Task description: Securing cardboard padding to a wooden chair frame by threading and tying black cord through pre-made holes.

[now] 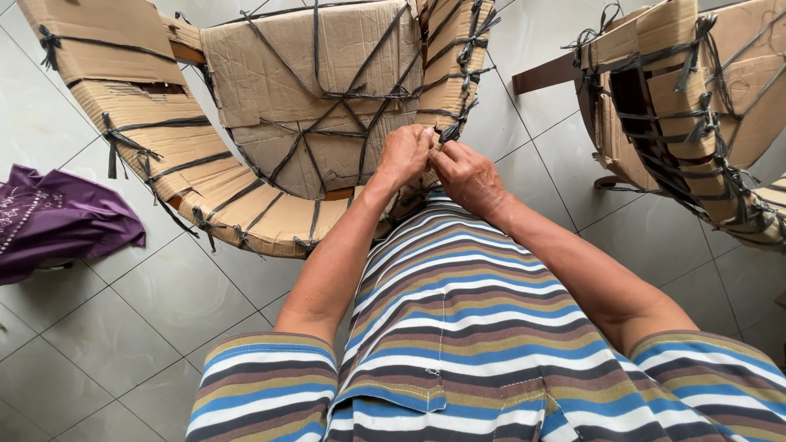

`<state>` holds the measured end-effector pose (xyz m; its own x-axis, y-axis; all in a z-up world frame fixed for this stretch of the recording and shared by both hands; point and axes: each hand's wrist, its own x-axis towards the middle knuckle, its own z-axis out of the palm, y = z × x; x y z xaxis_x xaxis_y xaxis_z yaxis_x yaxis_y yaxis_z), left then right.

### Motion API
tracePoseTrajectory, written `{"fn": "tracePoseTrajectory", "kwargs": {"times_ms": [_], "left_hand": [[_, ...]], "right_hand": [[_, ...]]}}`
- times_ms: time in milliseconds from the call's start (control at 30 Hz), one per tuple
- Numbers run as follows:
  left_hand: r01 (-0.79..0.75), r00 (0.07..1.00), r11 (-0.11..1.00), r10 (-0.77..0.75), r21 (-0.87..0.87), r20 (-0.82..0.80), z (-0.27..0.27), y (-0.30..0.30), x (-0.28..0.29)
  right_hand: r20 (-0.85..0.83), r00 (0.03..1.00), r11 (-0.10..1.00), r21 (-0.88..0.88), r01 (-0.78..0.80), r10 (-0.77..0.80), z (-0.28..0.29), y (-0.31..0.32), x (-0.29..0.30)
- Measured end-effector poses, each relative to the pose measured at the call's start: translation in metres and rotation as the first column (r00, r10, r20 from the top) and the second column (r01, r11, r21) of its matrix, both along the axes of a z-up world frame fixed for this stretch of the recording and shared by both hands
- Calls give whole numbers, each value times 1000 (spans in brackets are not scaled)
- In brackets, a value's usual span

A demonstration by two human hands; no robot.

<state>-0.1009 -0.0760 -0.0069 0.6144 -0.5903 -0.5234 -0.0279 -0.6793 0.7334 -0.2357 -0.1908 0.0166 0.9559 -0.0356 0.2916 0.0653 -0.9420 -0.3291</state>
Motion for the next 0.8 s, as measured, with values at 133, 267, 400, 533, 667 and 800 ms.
{"fn": "tracePoseTrajectory", "kwargs": {"times_ms": [133,267,400,533,667,800], "left_hand": [[23,1000,999,-23,-24,6,11,-2,6],[28,999,1000,-28,13,-24,4,-4,6],[-15,992,1000,12,-17,-129,8,-1,6],[-161,961,981,131,-106,-243,33,4,0],[-183,950,970,132,-162,-282,38,11,-3],[-173,952,968,117,-182,-283,36,14,-7]], "right_hand": [[-14,999,999,8,43,-43,-2,-1,-2],[-153,986,962,253,105,-68,11,1,-4],[-296,951,848,479,226,-86,11,0,-4],[-362,924,730,599,329,-119,-6,-2,-5],[-434,882,586,673,451,-180,-8,-4,-8],[-463,865,480,724,495,-194,-16,-3,-10]]}}
